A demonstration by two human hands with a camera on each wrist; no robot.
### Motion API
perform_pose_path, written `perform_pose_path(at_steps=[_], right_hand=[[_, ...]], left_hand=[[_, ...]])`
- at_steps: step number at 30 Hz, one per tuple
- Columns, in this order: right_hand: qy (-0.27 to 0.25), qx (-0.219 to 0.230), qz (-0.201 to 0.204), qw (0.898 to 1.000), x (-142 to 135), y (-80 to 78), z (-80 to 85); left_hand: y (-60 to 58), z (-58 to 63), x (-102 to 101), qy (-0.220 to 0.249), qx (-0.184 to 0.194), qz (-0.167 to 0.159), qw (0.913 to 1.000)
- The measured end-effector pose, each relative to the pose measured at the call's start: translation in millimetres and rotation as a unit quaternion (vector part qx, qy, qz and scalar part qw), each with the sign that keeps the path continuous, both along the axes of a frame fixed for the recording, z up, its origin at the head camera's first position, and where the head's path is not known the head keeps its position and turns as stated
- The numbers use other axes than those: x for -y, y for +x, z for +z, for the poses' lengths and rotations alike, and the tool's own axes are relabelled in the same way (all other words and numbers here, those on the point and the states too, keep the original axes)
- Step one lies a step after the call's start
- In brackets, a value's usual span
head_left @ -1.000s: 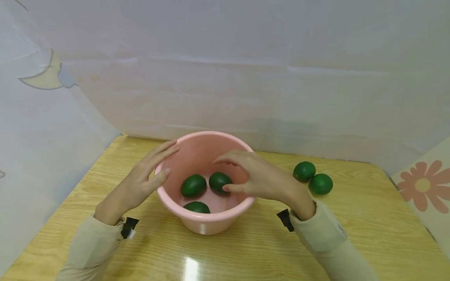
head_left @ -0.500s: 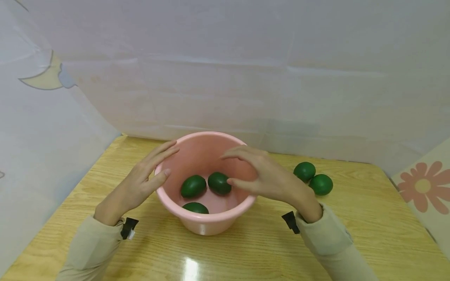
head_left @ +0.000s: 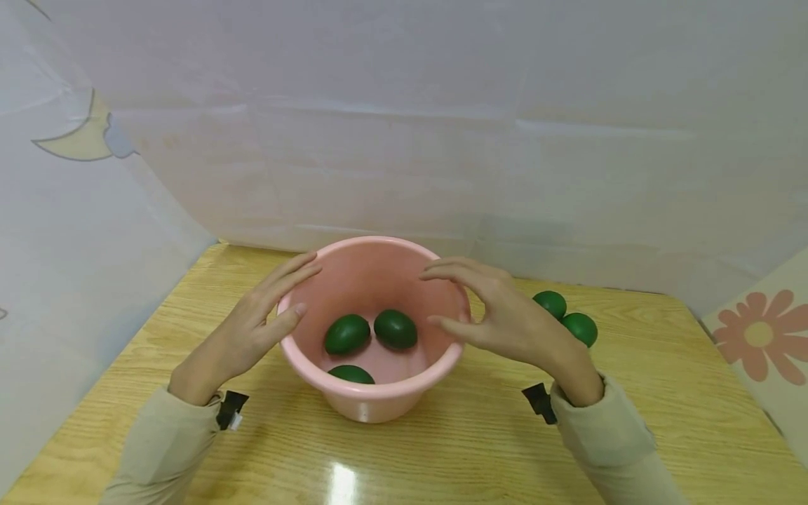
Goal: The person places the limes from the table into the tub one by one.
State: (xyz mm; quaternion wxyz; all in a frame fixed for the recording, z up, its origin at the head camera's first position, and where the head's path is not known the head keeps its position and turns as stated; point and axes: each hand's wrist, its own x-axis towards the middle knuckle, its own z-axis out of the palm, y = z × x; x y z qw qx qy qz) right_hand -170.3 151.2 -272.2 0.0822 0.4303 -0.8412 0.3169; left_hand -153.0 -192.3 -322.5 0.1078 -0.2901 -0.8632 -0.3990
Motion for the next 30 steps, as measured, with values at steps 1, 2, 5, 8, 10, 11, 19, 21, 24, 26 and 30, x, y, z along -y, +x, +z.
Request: perform_pose_path(at_steps=[1, 2, 5, 8, 10, 11, 19, 21, 24, 26, 30], right_hand=[[-0.002, -0.007, 0.001, 1.000, -1.7, 0.2, 0.0], [-0.005, -0.012, 0.002, 1.000, -3.4, 0.3, 0.0], [-0.010, -0.026, 0.004, 1.000, -8.4, -0.2, -0.5], [-0.009, -0.036, -0.003, 0.999, -13.6, 0.5, -0.9], [-0.007, -0.040, -0.011, 0.999, -16.8, 1.5, -0.9], [-0.005, -0.041, -0.015, 0.999, -18.5, 2.2, -0.8], [0.010, -0.042, -0.047, 0.998, -31.8, 8.1, 0.1], [0.011, -0.046, -0.050, 0.998, -34.9, 8.8, -0.6], [0.009, -0.052, -0.048, 0.997, -38.3, 8.5, -2.1], [0.008, -0.054, -0.046, 0.997, -40.5, 8.2, -3.2], [0.005, -0.054, -0.041, 0.998, -44.9, 7.8, -4.9]], left_hand=[[0.0, -0.1, 0.0, 0.001, 0.000, -0.001, 1.0000], [0.0, -0.2, 0.1, 0.001, 0.001, -0.001, 1.0000], [0.2, -0.4, 0.2, 0.003, 0.003, -0.003, 1.0000], [0.2, -0.4, 0.2, 0.003, 0.003, -0.003, 1.0000], [0.2, -0.3, 0.2, 0.003, 0.002, -0.004, 1.0000], [0.0, -0.3, 0.2, 0.003, 0.002, -0.003, 1.0000], [-0.4, -0.3, -0.1, 0.006, 0.002, -0.005, 1.0000], [-0.6, -0.5, -0.1, 0.007, 0.002, -0.006, 1.0000], [-0.6, -0.3, 0.2, 0.009, 0.005, -0.007, 0.9999], [-0.6, -0.2, 0.3, 0.009, 0.008, -0.007, 0.9999], [-0.3, -0.5, 0.3, 0.012, 0.011, -0.008, 0.9998]])
